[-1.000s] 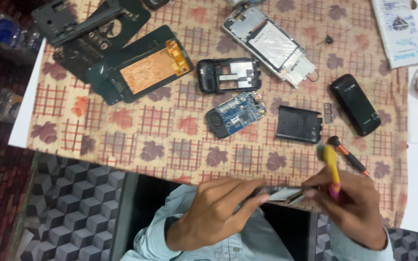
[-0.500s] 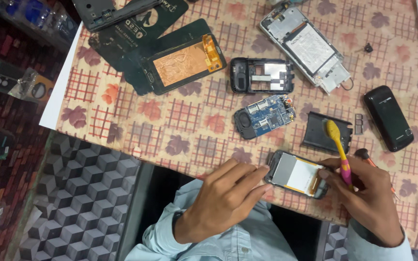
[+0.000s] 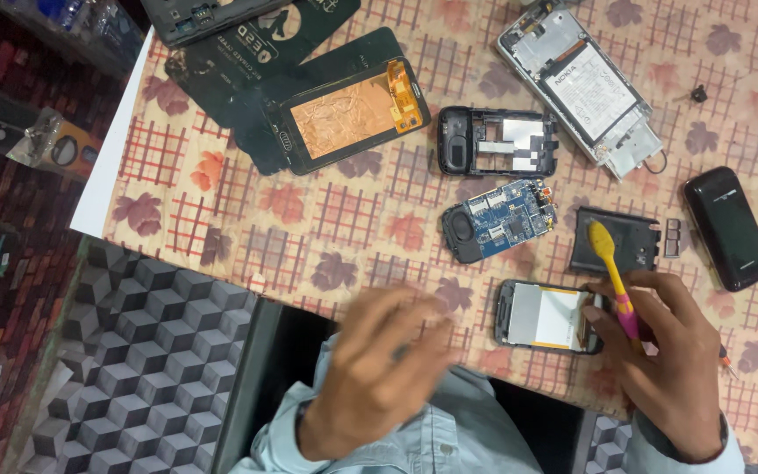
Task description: The person disassembles a Nokia mobile phone, removes the battery and back cover, and cleans the internal components with a brush. They then reassemble the phone by placing the motherboard and battery back into the casing and securing the back cover.
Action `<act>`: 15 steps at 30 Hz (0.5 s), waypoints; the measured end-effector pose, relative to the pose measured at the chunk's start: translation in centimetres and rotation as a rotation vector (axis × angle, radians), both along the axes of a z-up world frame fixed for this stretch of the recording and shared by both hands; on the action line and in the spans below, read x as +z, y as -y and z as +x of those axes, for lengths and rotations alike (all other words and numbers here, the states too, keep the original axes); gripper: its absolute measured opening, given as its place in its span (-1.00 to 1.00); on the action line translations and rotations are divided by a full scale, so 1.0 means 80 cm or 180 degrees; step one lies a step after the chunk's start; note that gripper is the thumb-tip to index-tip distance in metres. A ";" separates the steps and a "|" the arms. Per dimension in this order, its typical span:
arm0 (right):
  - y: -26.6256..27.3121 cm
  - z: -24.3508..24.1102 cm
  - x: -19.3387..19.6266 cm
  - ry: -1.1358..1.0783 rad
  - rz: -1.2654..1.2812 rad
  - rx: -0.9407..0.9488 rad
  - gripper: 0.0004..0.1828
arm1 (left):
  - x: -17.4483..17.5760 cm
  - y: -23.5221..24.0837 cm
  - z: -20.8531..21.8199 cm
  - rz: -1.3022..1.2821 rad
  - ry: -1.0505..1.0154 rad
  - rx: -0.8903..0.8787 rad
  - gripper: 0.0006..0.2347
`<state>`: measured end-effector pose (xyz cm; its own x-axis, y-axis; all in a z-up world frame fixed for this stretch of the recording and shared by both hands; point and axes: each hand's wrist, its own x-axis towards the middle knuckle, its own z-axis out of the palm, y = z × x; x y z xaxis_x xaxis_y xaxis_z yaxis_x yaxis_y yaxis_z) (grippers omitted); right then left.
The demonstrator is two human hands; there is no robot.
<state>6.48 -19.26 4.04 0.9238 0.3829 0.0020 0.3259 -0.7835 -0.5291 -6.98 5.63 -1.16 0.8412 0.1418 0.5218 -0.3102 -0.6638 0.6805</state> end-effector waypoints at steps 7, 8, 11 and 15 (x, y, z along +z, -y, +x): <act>0.014 0.010 0.003 0.0300 -0.0161 0.0272 -0.76 | -0.010 -0.041 -0.009 0.0705 -0.0584 0.0579 -0.70; 0.017 0.014 0.004 0.0282 -0.0201 0.0348 -0.77 | -0.011 -0.043 -0.007 0.0716 -0.0585 0.0573 -0.70; 0.016 0.027 0.009 0.0097 -0.0498 0.0303 -0.83 | -0.009 -0.045 -0.002 0.0750 -0.0622 0.0540 -0.69; -0.010 0.061 0.018 0.0473 -0.0565 0.1267 -0.86 | -0.003 -0.050 0.003 0.0789 -0.0680 0.0509 -0.69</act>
<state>11.37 -18.46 5.51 0.6995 0.7142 0.0259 0.6820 -0.6562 -0.3228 -6.76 9.62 -1.38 0.9123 0.1717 0.3717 -0.0573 -0.8453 0.5312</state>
